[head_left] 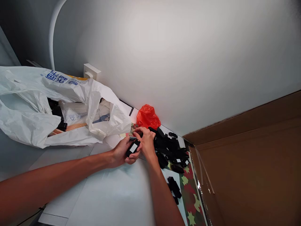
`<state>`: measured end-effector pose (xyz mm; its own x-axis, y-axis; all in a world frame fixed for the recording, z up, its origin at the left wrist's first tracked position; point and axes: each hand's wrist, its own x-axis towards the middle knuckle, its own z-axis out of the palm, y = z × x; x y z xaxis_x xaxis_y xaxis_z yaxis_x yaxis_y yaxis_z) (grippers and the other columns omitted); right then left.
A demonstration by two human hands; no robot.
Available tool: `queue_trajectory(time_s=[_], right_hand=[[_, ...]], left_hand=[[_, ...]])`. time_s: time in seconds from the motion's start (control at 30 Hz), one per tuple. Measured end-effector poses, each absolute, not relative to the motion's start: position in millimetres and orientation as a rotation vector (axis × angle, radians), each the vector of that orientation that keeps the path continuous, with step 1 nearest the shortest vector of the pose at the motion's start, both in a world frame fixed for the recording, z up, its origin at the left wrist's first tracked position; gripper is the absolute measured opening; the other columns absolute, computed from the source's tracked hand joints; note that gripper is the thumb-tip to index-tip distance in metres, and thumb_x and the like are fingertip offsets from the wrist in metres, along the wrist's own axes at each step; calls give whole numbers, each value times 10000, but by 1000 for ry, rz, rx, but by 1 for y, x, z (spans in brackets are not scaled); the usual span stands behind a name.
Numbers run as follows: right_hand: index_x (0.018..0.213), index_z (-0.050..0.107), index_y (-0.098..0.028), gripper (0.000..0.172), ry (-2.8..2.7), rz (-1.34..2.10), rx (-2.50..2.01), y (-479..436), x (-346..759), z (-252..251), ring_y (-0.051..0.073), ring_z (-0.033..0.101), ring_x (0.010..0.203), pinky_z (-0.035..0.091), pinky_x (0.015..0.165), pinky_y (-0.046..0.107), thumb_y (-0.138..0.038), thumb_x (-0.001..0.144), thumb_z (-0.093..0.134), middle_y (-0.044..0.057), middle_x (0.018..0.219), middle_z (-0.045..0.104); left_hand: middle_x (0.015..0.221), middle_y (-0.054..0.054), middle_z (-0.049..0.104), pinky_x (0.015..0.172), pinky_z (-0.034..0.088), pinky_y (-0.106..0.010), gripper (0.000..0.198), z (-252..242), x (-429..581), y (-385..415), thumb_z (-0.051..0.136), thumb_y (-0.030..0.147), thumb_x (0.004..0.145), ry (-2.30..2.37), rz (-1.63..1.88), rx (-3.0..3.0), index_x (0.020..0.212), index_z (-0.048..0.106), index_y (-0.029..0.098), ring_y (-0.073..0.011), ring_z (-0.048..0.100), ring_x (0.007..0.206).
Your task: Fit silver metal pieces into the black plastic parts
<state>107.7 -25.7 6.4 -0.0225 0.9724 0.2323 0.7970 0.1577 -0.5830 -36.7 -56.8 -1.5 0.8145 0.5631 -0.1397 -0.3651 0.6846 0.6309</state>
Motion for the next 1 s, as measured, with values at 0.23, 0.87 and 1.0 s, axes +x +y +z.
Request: queue_trajectory(time_s=[0.23, 0.87, 1.0], right_hand=[[889, 744, -186, 156, -1511, 647, -1386, -55, 127, 24, 226, 734, 851, 566, 820, 349, -317, 880, 659, 76, 910, 794], [945, 789, -176, 249, -1082, 829, -1220, -91, 146, -5, 241, 794, 849, 664, 836, 409, -352, 790, 871, 87, 935, 819], [941, 758, -177, 256, -1080, 767, -1196, -93, 142, 1, 247, 795, 791, 691, 765, 419, -353, 795, 874, 88, 927, 821]], left_hand=[[417, 46, 339, 415, 201, -223, 475, -1, -39, -56, 340, 488, 950, 374, 588, 650, 839, 632, 130, -96, 205, 362], [664, 66, 412, 525, 197, -247, 270, 21, -34, -48, 574, 436, 918, 647, 852, 1033, 916, 507, 175, -66, 300, 521], [671, 55, 495, 487, 217, -228, 387, 16, -31, -48, 554, 579, 950, 673, 854, 1150, 954, 469, 202, -69, 322, 489]])
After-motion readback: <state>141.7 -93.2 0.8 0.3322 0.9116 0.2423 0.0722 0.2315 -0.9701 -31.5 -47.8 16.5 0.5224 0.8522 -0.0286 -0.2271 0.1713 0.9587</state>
